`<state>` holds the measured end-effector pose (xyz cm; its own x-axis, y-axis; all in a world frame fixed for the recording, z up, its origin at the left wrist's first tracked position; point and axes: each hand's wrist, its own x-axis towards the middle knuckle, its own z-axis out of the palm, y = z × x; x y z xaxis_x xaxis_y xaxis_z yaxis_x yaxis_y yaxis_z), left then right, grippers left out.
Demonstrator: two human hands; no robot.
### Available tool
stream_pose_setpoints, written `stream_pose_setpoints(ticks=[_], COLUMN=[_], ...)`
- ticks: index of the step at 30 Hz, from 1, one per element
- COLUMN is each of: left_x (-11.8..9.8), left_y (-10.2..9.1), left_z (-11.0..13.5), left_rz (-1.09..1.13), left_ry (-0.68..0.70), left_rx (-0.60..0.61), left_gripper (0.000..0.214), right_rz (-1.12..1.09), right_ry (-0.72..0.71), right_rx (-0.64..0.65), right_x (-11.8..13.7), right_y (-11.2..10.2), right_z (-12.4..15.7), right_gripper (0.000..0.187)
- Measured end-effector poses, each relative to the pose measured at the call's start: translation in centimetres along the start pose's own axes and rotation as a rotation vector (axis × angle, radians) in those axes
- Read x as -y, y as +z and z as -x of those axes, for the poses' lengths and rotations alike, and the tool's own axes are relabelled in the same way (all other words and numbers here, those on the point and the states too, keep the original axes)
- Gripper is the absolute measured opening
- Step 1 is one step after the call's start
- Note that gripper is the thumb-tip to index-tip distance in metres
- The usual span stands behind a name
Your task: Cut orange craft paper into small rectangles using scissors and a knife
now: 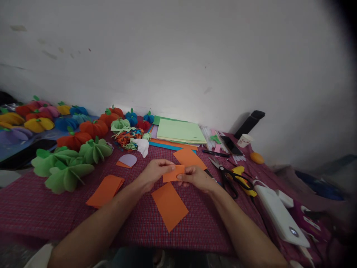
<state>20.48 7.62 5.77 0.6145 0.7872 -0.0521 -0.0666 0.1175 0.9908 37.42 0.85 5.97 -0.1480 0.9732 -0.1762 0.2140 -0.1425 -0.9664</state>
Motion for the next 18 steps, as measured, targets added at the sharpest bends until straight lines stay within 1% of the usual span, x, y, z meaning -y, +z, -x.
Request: stream_pose_setpoints(ticks=[3,5,10,15,18], left_x=[-0.24,-0.33,-0.67,-0.73,-0.53], left_y=[-0.57,-0.69,-0.58,-0.59,-0.6], left_z=[0.08,0.13,0.3,0.37,0.3], left_rz=[-0.188,-0.255,-0.279,-0.361,-0.372], left_ry=[-0.037,-0.047,-0.031,-0.105,-0.137], left_rx=[0.105,0.141,0.184,0.261,0.264], left_gripper=[0.029,0.031,0.03,0.031,0.031], right_rz=[0.015,0.03,0.04,0.072,0.078], right_ry=[0.018,0.036,0.059,0.055,0.046], right_rx=[0.069,0.097,0.12,0.188,0.196], right_x=[-0.11,-0.04,0.07,-0.4,-0.59], right_y=[-0.07,-0.09,-0.13,0.0,-0.03], right_z=[0.1,0.23,0.35,0.19,0.17], right_gripper=[0.032,0.032,0.034,0.033,0.032])
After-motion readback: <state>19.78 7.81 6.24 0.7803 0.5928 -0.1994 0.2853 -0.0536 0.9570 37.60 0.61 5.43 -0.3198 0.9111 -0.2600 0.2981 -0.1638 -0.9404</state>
